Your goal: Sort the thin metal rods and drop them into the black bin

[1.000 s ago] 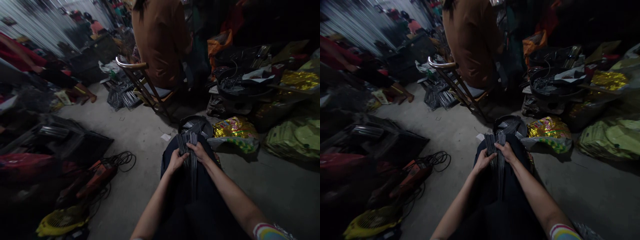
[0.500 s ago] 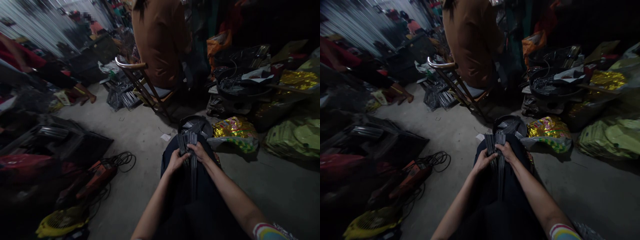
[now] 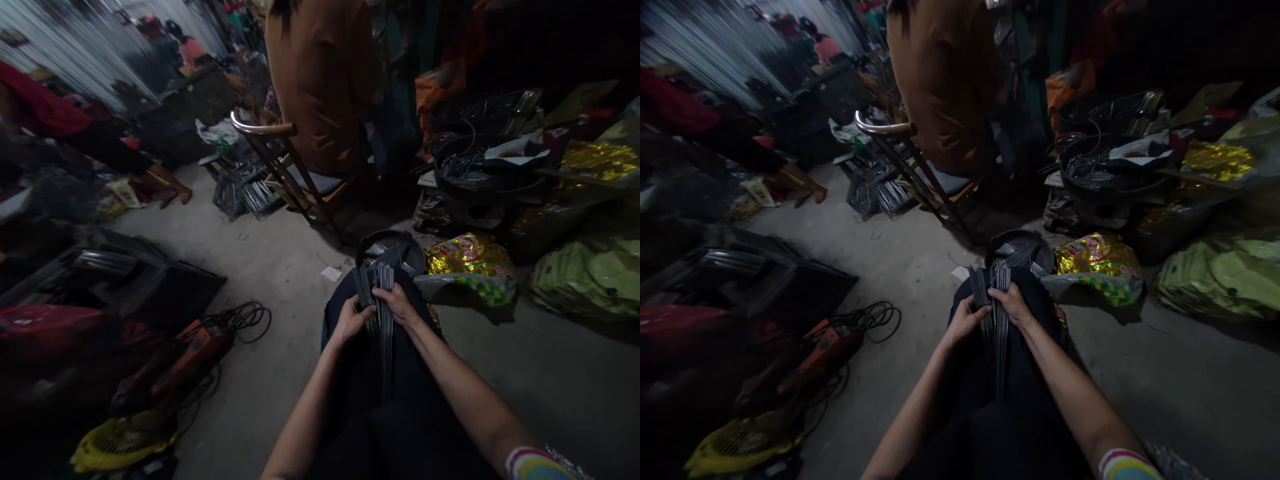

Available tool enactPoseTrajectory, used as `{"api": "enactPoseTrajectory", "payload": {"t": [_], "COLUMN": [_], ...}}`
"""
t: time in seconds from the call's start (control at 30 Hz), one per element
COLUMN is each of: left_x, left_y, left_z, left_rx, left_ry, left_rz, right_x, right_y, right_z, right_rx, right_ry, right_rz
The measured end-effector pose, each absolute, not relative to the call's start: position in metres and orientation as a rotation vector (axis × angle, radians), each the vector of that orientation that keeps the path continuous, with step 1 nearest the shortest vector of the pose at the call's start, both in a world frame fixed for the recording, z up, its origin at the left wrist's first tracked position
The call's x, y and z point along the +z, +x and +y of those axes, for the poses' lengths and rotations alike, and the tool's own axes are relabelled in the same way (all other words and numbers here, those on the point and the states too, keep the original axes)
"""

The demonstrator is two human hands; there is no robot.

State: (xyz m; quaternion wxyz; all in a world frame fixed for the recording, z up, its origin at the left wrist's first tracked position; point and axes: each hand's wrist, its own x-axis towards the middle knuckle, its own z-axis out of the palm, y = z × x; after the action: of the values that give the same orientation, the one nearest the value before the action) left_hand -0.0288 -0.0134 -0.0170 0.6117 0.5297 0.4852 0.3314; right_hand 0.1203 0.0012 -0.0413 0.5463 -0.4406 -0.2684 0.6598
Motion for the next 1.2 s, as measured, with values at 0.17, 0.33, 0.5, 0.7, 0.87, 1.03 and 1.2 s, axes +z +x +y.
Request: {"api": "enactPoseTrajectory", "payload": {"t": [0.17,0.33,0.5,0.7,0.87,1.03,1.2], "left_x": [-0.0158,-0.0200,-0.0236,-0.0208,-0.0168,-0.0152,-0.0194], "left_y": [-0.0295,-0.0296,-0.0305,-0.0284,-0.0257,-0.0253,-0.0255], "left_z": [-0.0137,-0.0143,-0.0138,-0.0154,-0.0166,-0.0156,-0.0170], "left_rx": [0.760,0.748,0.738,0.755,0.723,0.720,0.718], "left_ry": [1.278,1.250,1.223,1.278,1.336,1.377,1.424], "left_rz": [1.165,1.135,1.133,1.144,1.181,1.193,1.228], "right_x": [-0.0431,-0.0451,-0.0488,-0.0453,-0.0415,-0.0406,-0.0424], "right_y": [0.1211,0.1227,0.1224,0.1205,0.1212,0.1211,0.1206], "right_z": [0.0010,0.0015,0.0026,0.0015,0.0000,0.0006,0.0013], "right_rx": [1.543,1.535,1.521,1.510,1.514,1.536,1.519], "right_ry": [-1.033,-1.018,-1.067,-1.046,-1.036,-1.003,-1.014], "right_rz": [-0.692,-0.677,-0.694,-0.682,-0.665,-0.708,-0.689]}}
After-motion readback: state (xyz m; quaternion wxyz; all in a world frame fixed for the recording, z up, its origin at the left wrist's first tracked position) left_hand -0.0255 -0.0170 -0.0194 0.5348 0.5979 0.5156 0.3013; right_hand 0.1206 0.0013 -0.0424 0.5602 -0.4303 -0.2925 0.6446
